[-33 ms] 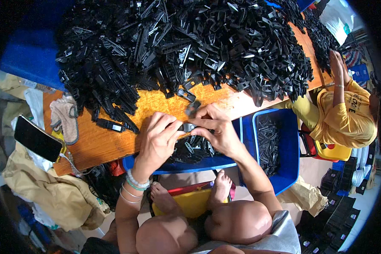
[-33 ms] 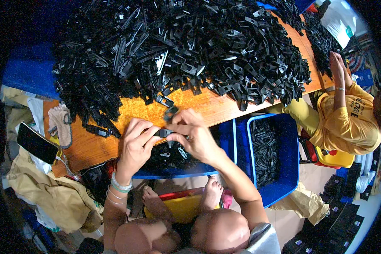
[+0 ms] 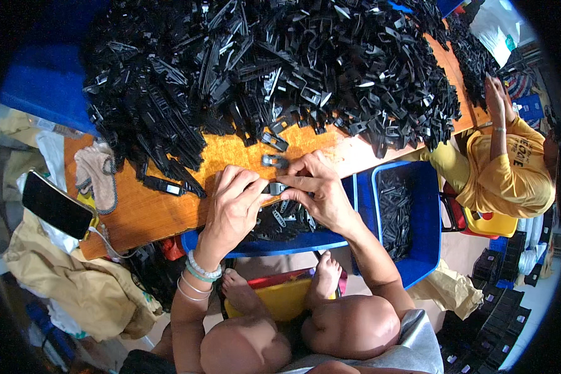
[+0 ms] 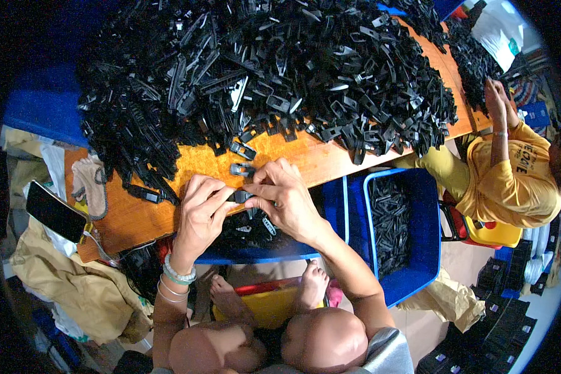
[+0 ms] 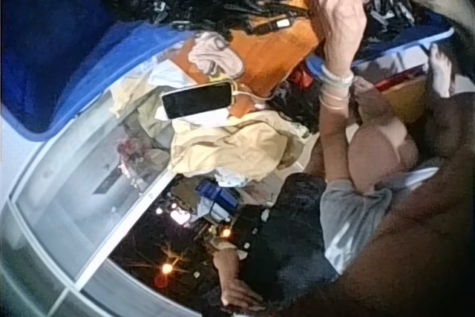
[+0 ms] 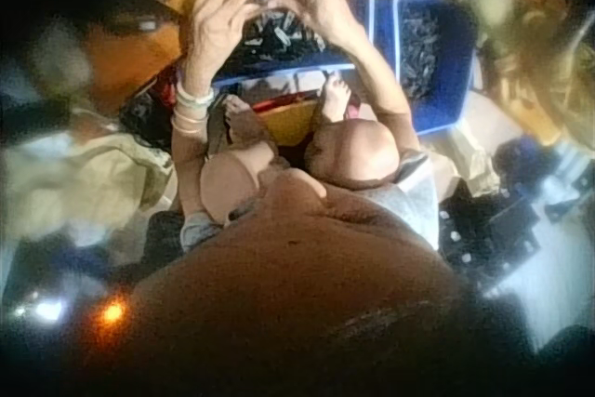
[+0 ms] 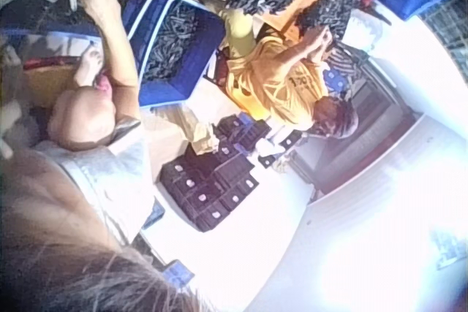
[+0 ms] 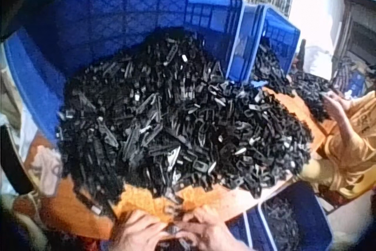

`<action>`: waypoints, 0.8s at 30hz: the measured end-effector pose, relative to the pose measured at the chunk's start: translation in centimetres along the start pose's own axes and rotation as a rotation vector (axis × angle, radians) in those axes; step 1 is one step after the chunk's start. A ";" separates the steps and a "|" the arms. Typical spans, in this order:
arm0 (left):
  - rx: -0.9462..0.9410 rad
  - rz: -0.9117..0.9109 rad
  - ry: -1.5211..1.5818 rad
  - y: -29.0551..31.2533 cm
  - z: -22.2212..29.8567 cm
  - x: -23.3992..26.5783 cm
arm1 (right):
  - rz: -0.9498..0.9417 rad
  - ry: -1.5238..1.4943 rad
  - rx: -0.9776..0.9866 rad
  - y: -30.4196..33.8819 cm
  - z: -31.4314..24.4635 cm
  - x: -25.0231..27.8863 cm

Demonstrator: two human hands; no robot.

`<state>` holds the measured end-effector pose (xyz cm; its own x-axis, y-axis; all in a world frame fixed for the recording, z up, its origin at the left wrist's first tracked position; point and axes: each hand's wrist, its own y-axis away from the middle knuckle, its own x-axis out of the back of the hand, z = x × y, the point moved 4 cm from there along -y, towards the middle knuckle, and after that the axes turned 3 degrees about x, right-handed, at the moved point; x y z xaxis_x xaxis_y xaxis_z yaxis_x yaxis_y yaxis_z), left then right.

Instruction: The person assembles plastic components by fitting clips onto plastic parts by hand and sorting through the pile of pieces on the table.

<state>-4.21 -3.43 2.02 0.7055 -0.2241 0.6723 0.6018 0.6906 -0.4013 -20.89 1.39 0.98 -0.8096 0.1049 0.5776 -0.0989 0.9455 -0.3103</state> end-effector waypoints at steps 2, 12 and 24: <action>0.030 0.016 0.042 0.2 -0.3 -0.1 | 0.006 0.036 -0.007 0.2 -0.4 -0.4; -0.037 0.193 -0.237 -5.2 -0.7 2.4 | 0.084 0.275 0.124 -2.3 -1.6 -0.5; -0.119 0.420 -0.463 0.6 1.9 2.2 | 0.116 0.390 0.079 -1.9 -1.2 -2.2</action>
<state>-3.04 -2.24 4.40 0.6716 0.3885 0.6309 0.3648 0.5677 -0.7380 -18.20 -0.25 1.24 -0.5399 0.3323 0.7733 -0.0763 0.8957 -0.4381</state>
